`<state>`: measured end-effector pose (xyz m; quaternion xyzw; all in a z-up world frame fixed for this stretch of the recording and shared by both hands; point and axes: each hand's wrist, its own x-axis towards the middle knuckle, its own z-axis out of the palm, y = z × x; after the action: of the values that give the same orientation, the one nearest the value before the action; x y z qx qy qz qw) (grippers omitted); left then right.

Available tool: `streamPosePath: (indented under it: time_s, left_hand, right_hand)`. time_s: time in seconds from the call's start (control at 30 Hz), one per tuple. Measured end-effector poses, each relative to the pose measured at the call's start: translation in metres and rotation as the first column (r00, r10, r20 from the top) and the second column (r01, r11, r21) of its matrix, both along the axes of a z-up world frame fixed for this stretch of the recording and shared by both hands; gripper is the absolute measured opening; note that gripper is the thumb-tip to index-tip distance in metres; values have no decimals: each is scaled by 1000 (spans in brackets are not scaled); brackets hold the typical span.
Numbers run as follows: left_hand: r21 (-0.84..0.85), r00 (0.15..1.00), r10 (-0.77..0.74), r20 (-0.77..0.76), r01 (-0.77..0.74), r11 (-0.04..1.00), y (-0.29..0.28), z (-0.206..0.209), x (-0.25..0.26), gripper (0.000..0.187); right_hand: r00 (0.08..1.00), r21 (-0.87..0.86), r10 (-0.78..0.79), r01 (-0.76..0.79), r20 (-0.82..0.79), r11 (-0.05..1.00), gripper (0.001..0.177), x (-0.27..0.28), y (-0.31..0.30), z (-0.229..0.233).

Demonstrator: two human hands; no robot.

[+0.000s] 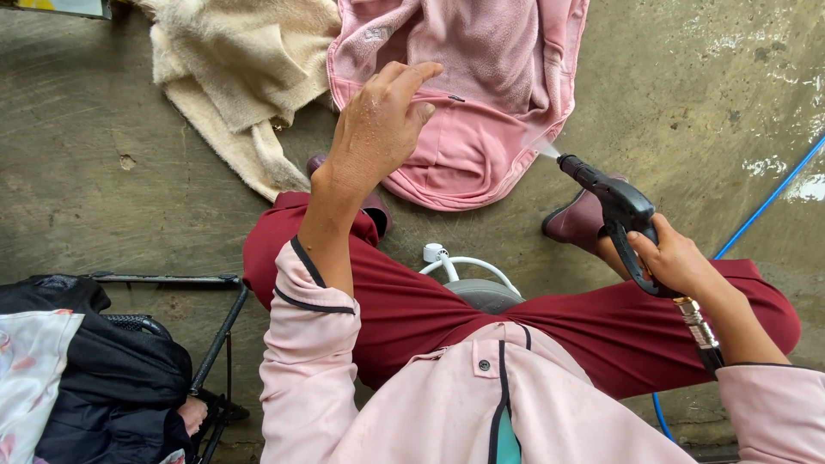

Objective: A person is using a high-pressure water gun to wash a pink garment spread out on a concrete floor.

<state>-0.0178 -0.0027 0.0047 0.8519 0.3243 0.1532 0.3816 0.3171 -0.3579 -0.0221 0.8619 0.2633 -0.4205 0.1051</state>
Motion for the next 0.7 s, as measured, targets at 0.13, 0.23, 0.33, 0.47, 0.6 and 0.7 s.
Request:
streamPosePath:
  time_s: [0.13, 0.23, 0.33, 0.47, 0.6, 0.7]
  left_hand:
    - [23, 999, -22, 50, 21, 1000, 1, -7, 1, 43]
    - [41, 999, -25, 36, 24, 999, 0, -6, 1, 44]
    - [9, 1000, -27, 6, 27, 1000, 1, -7, 2, 45]
    - [8, 999, -36, -2, 36, 999, 1, -9, 1, 47]
    - [8, 999, -32, 10, 32, 999, 0, -3, 1, 39]
    - [42, 998, -62, 23, 61, 997, 2, -10, 1, 39]
  right_hand:
    - [1000, -6, 1, -1, -22, 1000, 48, -7, 12, -4]
    - [999, 12, 31, -31, -35, 999, 45, -16, 25, -5]
    - [996, 3, 22, -21, -87, 1000, 39, -32, 49, 6]
    - [990, 36, 23, -18, -142, 999, 38, -45, 71, 10]
    - [986, 54, 49, -41, -161, 998, 33, -57, 91, 14]
    - [982, 43, 39, -32, -187, 999, 34, -68, 107, 25]
